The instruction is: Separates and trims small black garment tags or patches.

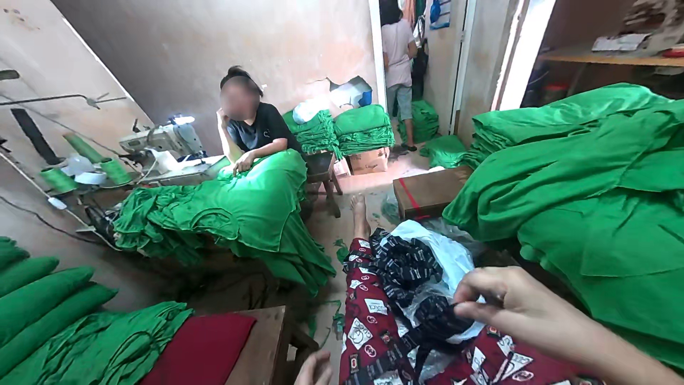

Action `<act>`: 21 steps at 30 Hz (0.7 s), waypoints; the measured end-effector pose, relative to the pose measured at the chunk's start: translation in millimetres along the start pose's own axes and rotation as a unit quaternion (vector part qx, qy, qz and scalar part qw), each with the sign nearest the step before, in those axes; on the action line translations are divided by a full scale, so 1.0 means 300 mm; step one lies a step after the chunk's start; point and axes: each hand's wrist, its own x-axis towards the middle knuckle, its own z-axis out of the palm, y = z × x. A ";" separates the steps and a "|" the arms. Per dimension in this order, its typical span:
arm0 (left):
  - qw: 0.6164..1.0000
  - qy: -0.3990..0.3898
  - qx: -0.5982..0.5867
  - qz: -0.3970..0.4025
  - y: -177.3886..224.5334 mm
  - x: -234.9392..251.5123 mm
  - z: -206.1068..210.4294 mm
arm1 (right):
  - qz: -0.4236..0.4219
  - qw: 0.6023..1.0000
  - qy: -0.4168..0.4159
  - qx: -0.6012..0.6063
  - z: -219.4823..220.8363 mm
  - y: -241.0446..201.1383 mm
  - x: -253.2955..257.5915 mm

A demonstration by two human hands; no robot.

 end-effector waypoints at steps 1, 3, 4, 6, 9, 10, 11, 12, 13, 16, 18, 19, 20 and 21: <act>0.998 0.017 -0.001 0.066 0.106 0.017 0.014 | -0.019 1.000 -0.009 -0.008 0.018 -0.008 0.003; 0.979 0.020 -0.052 0.196 0.345 0.027 0.061 | -0.039 0.999 -0.015 -0.018 0.046 -0.026 0.014; 0.962 0.005 -0.080 0.262 0.447 0.027 0.090 | -0.047 0.999 -0.013 -0.023 0.055 -0.037 0.022; 0.926 -0.043 -0.108 0.360 0.599 0.027 0.150 | -0.060 0.997 -0.003 -0.038 0.062 -0.056 0.033; 0.899 -0.086 -0.109 0.416 0.702 0.041 0.208 | -0.062 0.997 0.011 -0.051 0.053 -0.068 0.042; 0.898 -0.094 -0.108 0.417 0.715 0.046 0.215 | -0.062 0.997 0.012 -0.052 0.050 -0.067 0.043; 0.899 -0.100 -0.108 0.412 0.722 0.048 0.217 | -0.063 0.997 0.011 -0.050 0.048 -0.063 0.042; 0.901 -0.104 -0.109 0.406 0.725 0.050 0.216 | -0.064 0.997 0.008 -0.046 0.047 -0.058 0.041; 0.904 -0.107 -0.111 0.399 0.725 0.053 0.212 | -0.064 0.997 0.006 -0.043 0.047 -0.052 0.042; 0.907 -0.113 -0.113 0.389 0.721 0.067 0.202 | -0.058 0.998 0.011 -0.037 0.058 -0.029 0.051; 0.903 -0.115 -0.111 0.399 0.717 0.082 0.202 | -0.049 0.998 0.019 -0.034 0.065 -0.018 0.061; 0.900 -0.116 -0.108 0.405 0.718 0.089 0.203 | -0.046 0.998 0.021 -0.029 0.065 -0.011 0.067; 0.898 -0.118 -0.104 0.411 0.722 0.099 0.205 | -0.044 0.999 0.021 -0.023 0.062 -0.005 0.074; 0.895 -0.121 -0.100 0.417 0.726 0.109 0.207 | -0.041 0.999 0.020 -0.017 0.057 0.002 0.081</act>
